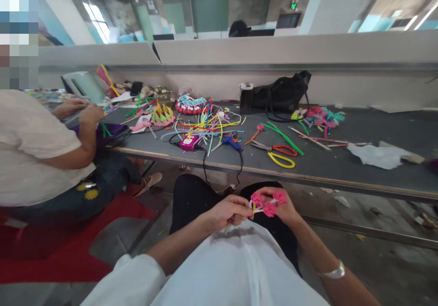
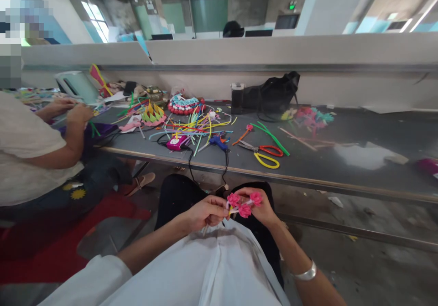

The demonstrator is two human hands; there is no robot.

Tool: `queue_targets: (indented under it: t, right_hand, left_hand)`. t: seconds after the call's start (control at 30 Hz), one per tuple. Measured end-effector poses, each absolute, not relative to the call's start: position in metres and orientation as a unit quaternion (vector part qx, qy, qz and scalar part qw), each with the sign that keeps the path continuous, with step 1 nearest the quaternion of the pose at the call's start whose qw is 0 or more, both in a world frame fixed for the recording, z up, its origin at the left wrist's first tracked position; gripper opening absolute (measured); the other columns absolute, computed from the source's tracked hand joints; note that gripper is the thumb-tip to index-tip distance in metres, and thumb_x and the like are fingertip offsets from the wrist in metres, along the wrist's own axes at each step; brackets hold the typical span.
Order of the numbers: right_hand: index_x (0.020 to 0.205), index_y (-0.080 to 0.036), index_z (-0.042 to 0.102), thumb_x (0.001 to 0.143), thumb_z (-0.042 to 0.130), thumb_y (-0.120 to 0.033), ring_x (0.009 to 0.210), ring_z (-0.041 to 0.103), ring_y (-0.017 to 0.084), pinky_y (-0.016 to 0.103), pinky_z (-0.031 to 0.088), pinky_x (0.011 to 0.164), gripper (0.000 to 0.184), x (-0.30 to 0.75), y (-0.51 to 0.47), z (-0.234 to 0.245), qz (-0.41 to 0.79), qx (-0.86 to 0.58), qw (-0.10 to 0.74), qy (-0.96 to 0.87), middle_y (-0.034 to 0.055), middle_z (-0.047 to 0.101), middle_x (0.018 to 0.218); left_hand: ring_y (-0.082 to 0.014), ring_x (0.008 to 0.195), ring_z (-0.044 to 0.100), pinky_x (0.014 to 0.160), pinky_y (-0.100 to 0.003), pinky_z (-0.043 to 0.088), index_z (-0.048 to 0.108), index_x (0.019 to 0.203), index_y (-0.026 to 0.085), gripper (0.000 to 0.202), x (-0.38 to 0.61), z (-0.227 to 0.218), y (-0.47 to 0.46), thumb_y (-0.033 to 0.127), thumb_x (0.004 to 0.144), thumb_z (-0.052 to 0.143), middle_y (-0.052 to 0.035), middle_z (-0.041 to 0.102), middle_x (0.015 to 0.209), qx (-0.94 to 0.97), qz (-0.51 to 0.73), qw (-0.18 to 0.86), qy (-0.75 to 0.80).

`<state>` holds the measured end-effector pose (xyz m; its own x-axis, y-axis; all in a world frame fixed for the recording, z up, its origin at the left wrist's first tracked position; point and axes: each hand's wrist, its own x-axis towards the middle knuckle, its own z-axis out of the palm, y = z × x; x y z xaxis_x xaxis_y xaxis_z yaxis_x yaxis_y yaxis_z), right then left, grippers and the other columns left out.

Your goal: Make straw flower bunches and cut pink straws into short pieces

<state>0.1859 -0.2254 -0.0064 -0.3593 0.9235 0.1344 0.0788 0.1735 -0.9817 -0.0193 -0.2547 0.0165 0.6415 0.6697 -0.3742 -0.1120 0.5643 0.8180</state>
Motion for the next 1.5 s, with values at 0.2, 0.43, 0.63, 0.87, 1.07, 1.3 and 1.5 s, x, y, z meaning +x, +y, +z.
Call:
queue_targets:
  t: [0.2, 0.43, 0.63, 0.87, 1.07, 1.3, 1.5]
  right_hand:
    - [0.079, -0.017, 0.076, 0.077, 0.071, -0.036, 0.063, 0.063, 0.017, 0.024, 0.048, 0.058, 0.020, 0.193, -0.214, 0.014, 0.523, -0.389, 0.334, -0.681, 0.0049, 0.072, 0.072]
    - [0.082, -0.016, 0.073, 0.075, 0.072, -0.040, 0.070, 0.065, 0.019, 0.028, 0.051, 0.064, 0.024, 0.196, -0.210, 0.022, 0.503, -0.406, 0.334, -0.686, 0.0056, 0.071, 0.077]
    - [0.085, -0.017, 0.073, 0.075, 0.068, -0.045, 0.081, 0.065, 0.023, 0.033, 0.050, 0.075, 0.031, 0.209, -0.212, 0.011, 0.383, -0.539, 0.466, -0.588, 0.0075, 0.072, 0.088]
    - [0.090, -0.016, 0.072, 0.081, 0.061, -0.053, 0.070, 0.061, 0.021, 0.028, 0.046, 0.058, 0.039, 0.184, -0.259, -0.009, 0.372, -0.586, 0.476, -0.541, 0.0072, 0.071, 0.081]
    - [0.079, -0.017, 0.065, 0.077, 0.064, -0.054, 0.051, 0.050, 0.013, 0.023, 0.035, 0.042, 0.038, 0.162, -0.252, 0.003, 0.460, -0.537, 0.483, -0.517, 0.0018, 0.061, 0.064]
    - [0.072, -0.020, 0.054, 0.077, 0.064, -0.035, 0.051, 0.048, 0.012, 0.022, 0.037, 0.042, 0.018, 0.153, -0.266, 0.006, 0.450, -0.497, 0.489, -0.558, 0.0008, 0.058, 0.069]
    - [0.076, -0.021, 0.052, 0.079, 0.056, -0.015, 0.058, 0.049, 0.012, 0.025, 0.041, 0.052, 0.008, 0.145, -0.284, -0.006, 0.242, -0.442, 0.490, -0.711, 0.0044, 0.062, 0.088]
  left_hand:
    - [-0.0021, 0.036, 0.020, 0.041, -0.025, 0.007, 0.066, 0.068, 0.010, 0.020, -0.014, 0.019, -0.256, 0.029, 0.063, 0.072, 0.0072, 0.040, 0.041, 0.396, 0.251, 0.805, 0.364]
    - [-0.0021, 0.033, 0.016, 0.039, -0.025, 0.004, 0.064, 0.068, 0.012, 0.014, -0.007, 0.015, -0.254, 0.025, 0.062, 0.068, 0.0090, 0.036, 0.038, 0.379, 0.272, 0.790, 0.397]
    - [-0.0013, 0.034, 0.010, 0.040, -0.022, 0.004, 0.061, 0.070, 0.013, 0.016, -0.014, 0.008, -0.248, 0.027, 0.064, 0.068, 0.0131, 0.024, 0.037, 0.320, 0.342, 0.789, 0.397]
    - [-0.0012, 0.034, 0.011, 0.039, -0.021, 0.003, 0.059, 0.072, 0.013, 0.018, -0.010, 0.005, -0.248, 0.026, 0.064, 0.069, 0.0122, 0.028, 0.037, 0.310, 0.359, 0.785, 0.398]
    - [-0.0006, 0.033, 0.012, 0.039, -0.021, 0.004, 0.059, 0.071, 0.014, 0.018, -0.012, 0.009, -0.248, 0.026, 0.063, 0.069, 0.0116, 0.030, 0.037, 0.292, 0.372, 0.783, 0.405]
    - [0.0001, 0.033, 0.012, 0.040, -0.020, 0.002, 0.057, 0.073, 0.014, 0.021, -0.018, 0.010, -0.245, 0.025, 0.063, 0.071, 0.0112, 0.034, 0.039, 0.269, 0.362, 0.804, 0.389]
    - [-0.0004, 0.033, 0.012, 0.039, -0.021, 0.006, 0.053, 0.072, 0.014, 0.022, -0.012, 0.007, -0.244, 0.027, 0.068, 0.070, 0.0113, 0.034, 0.040, 0.270, 0.371, 0.811, 0.362]
